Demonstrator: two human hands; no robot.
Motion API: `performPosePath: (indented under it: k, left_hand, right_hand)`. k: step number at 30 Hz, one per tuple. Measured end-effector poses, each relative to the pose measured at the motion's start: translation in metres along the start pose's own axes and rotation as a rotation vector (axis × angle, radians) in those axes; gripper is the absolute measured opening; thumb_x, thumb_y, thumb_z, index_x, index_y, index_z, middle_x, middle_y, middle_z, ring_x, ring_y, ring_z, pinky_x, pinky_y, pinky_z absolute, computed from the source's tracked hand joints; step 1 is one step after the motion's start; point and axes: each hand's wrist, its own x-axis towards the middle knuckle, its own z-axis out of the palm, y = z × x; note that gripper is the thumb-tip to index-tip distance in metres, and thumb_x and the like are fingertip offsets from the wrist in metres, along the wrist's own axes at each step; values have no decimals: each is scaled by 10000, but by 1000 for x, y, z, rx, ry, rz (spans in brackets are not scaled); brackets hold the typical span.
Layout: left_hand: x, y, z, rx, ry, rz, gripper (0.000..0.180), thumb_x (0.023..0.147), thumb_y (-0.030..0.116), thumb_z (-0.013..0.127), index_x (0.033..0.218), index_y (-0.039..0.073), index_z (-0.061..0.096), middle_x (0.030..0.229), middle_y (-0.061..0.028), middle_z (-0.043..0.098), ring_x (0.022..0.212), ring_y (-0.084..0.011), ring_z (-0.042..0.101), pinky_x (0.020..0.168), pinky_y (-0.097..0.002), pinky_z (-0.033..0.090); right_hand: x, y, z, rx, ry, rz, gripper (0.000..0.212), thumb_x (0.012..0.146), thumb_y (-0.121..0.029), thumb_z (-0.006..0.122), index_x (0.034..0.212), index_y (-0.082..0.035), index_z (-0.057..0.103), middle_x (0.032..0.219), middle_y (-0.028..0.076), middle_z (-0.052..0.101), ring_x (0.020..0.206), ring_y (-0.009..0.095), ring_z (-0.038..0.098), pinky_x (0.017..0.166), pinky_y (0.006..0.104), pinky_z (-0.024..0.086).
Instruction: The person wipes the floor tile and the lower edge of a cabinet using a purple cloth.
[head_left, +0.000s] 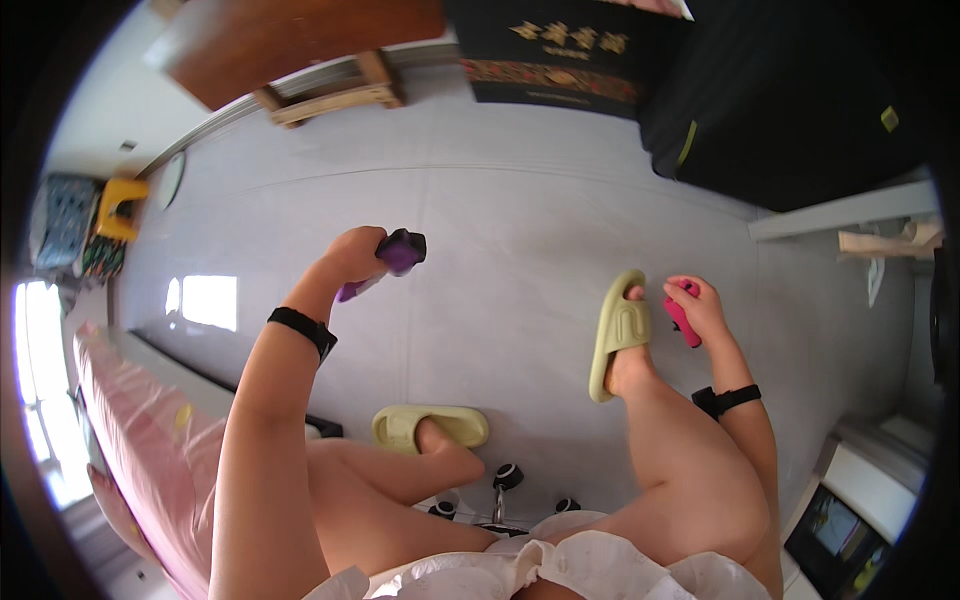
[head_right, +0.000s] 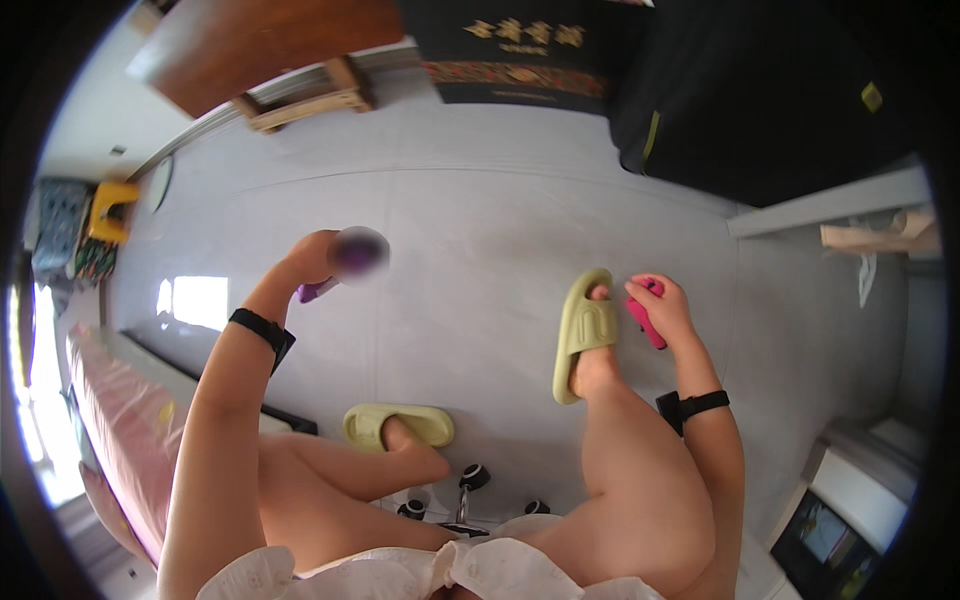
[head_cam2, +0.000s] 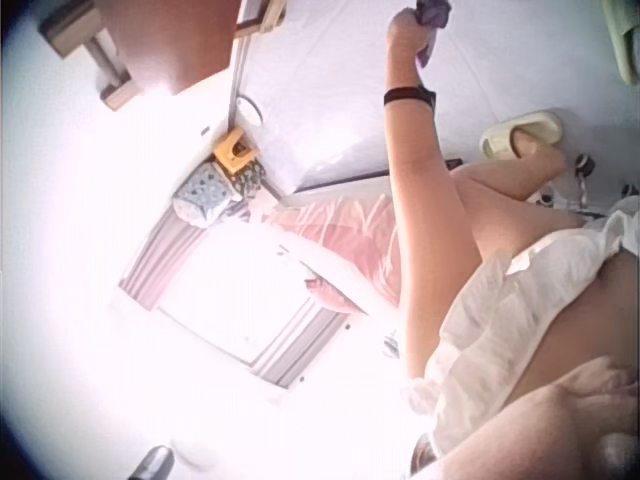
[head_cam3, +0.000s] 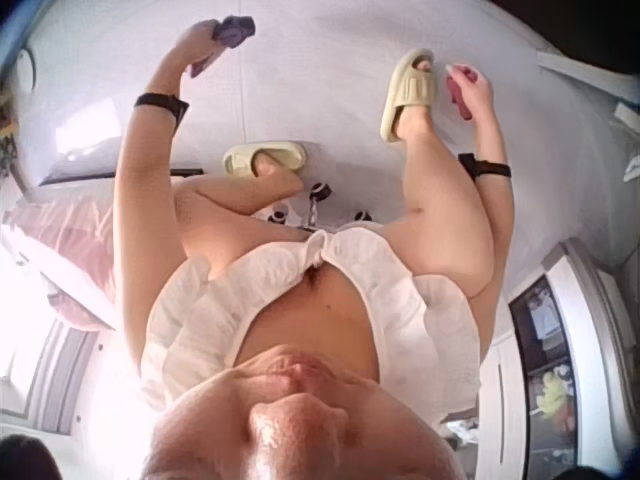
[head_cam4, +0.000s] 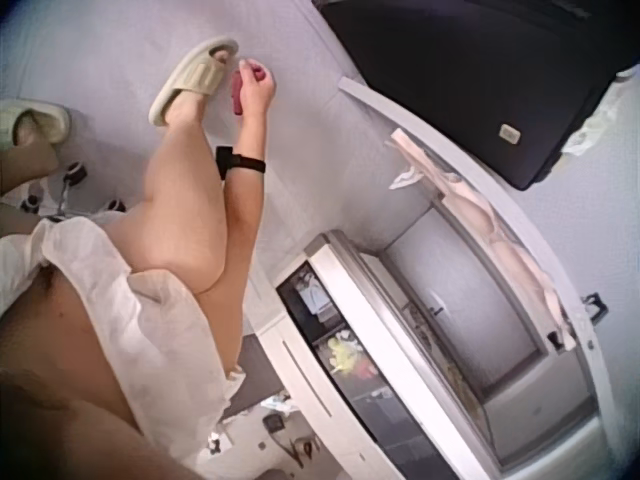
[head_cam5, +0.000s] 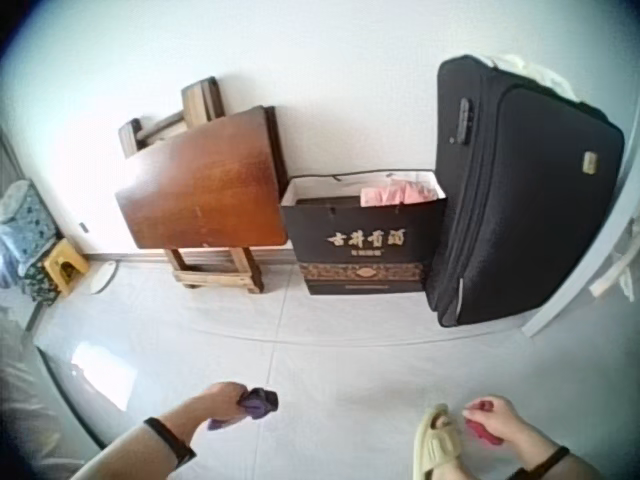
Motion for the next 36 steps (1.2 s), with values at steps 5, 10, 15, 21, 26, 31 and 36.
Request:
performPosePath:
  k: [5, 10, 15, 21, 26, 31, 36]
  left_hand:
    - [-91, -36, -75, -114, 136, -90, 357, 681, 236, 724, 959, 30, 634, 895, -149, 665, 840, -293, 636, 740, -392, 497]
    - [-173, -63, -113, -520, 412, -156, 399, 676, 206, 743, 981, -27, 632, 853, -141, 665, 750, -230, 641, 699, -340, 508]
    - [-241, -67, -132, -510, 515, -192, 391, 663, 199, 748, 969, -24, 648, 853, -142, 668, 738, -230, 644, 697, -342, 509]
    - [-305, -75, -147, -337, 659, -211, 449, 631, 232, 769, 966, -36, 640, 861, -158, 666, 804, -271, 644, 737, -357, 502]
    - [-338, -95, -148, -325, 731, -251, 469, 603, 250, 784, 943, -37, 637, 850, -167, 665, 792, -271, 650, 726, -363, 506]
    - [-311, -103, -131, -410, 672, -294, 483, 585, 269, 790, 940, -24, 644, 843, -154, 671, 771, -264, 656, 712, -358, 512]
    - [-265, -143, -112, -414, 711, -405, 477, 611, 306, 769, 938, -17, 642, 858, -156, 674, 787, -279, 658, 725, -369, 514]
  right_hand:
    - [-26, -79, -22, -308, -125, -106, 395, 772, -300, 724, 1016, 0, 641, 915, 111, 652, 800, 182, 625, 730, 298, 500]
    - [-72, -177, -48, -541, -134, -330, 423, 758, -319, 738, 1030, -9, 643, 923, 125, 649, 845, 193, 620, 760, 313, 497]
    - [-127, -233, -77, -511, -57, -495, 424, 758, -313, 742, 1039, -11, 648, 943, 117, 656, 859, 193, 615, 782, 304, 491]
    - [-173, -240, -105, -507, -41, -599, 392, 758, -286, 743, 1029, -14, 657, 938, 125, 659, 855, 202, 620, 785, 309, 493]
    - [-203, -253, -109, -569, -61, -564, 400, 739, -285, 748, 1012, -9, 654, 950, 128, 651, 878, 216, 617, 796, 319, 491]
    - [-211, -298, -129, -685, -46, -627, 380, 720, -252, 756, 973, 15, 659, 900, 122, 656, 840, 201, 614, 787, 313, 484]
    - [-195, -382, -100, -778, -221, -640, 337, 713, -221, 758, 932, 15, 660, 833, 92, 641, 791, 160, 592, 763, 296, 483]
